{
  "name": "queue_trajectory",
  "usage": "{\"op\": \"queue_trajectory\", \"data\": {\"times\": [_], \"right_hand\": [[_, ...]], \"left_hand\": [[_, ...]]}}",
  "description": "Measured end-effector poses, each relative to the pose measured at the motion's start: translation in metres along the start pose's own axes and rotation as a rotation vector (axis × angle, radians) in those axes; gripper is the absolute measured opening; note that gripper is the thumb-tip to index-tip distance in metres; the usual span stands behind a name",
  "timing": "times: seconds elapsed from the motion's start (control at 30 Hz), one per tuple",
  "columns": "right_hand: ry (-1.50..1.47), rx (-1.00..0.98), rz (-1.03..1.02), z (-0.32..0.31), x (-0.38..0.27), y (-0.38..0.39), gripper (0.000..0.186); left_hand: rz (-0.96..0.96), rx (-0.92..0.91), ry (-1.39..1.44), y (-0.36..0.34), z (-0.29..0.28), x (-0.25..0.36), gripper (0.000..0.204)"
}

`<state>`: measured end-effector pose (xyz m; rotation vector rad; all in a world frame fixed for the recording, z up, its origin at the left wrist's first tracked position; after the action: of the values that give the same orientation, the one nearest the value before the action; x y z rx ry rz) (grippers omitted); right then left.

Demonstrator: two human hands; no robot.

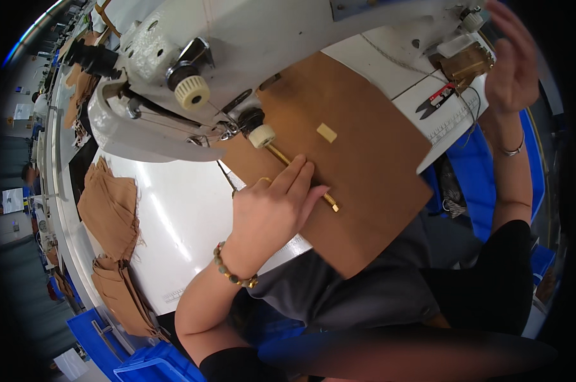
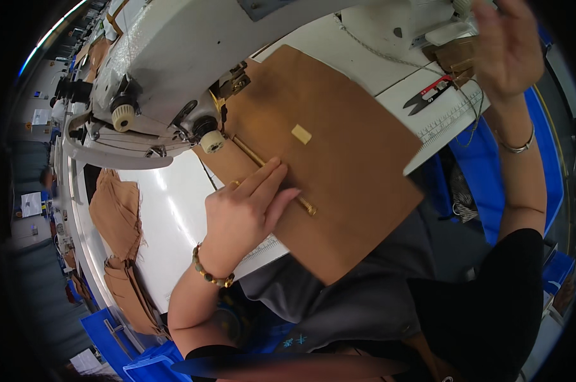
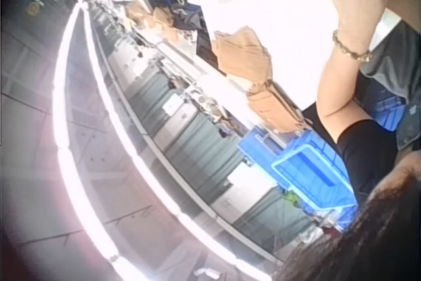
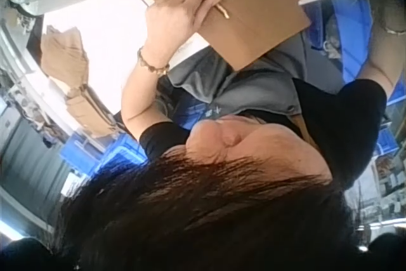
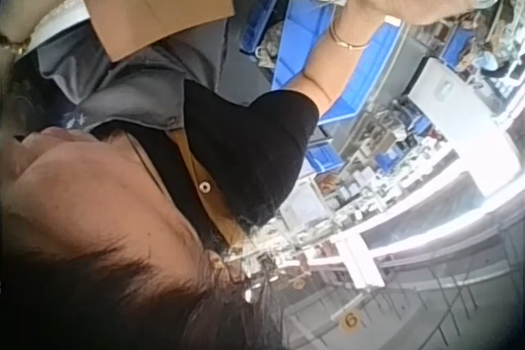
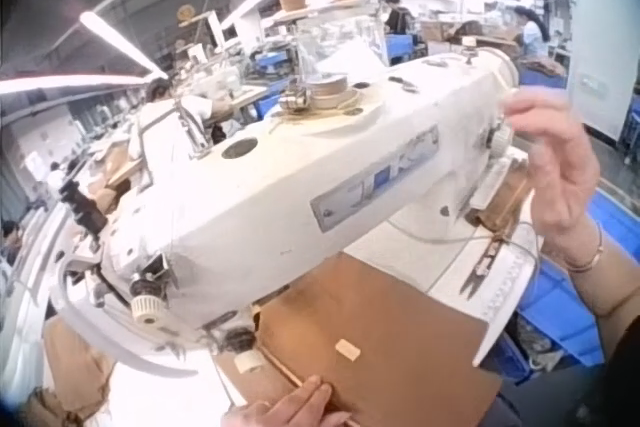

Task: Sewing a zipper and panels onto a leather bag using an industrial sewing machine.

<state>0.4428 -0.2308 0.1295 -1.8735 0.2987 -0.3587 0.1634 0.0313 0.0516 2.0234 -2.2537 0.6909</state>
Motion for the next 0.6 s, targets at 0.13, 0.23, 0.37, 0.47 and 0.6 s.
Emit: {"op": "queue_trajectory", "data": {"times": [0.13, 0.23, 0.37, 0.47, 0.6], "right_hand": [[-0.325, -0.499, -0.386, 0.07, -0.11, 0.005, 0.019], [-0.406, -0.732, -0.346, 0.122, -0.171, 0.025, 0.027], [-0.468, -0.764, -0.285, 0.151, -0.2, 0.04, 0.036], [-0.474, -0.844, -0.319, 0.154, -0.203, 0.043, 0.044], [-0.459, -0.672, -0.307, 0.152, -0.203, 0.04, 0.048]], "left_hand": [[0.162, 0.047, 0.094, 0.017, -0.01, -0.014, 0.025], [0.167, 0.056, 0.13, 0.021, -0.007, -0.021, 0.02], [0.202, 0.132, 0.178, 0.024, -0.01, -0.03, 0.024], [-0.08, 0.192, 0.053, 0.029, -0.013, -0.039, 0.037], [-0.338, 0.141, 0.217, 0.033, -0.007, -0.041, 0.055]]}}
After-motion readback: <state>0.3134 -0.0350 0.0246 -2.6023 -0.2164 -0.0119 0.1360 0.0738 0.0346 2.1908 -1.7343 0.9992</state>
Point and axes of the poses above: each hand's wrist, its own y-axis away from the middle knuckle, its own z-axis out of the palm, x = y × z, the point moved 3 cm from there along -y, towards the middle knuckle, and after that the axes turned 15 degrees about y, right-handed, at the moved point
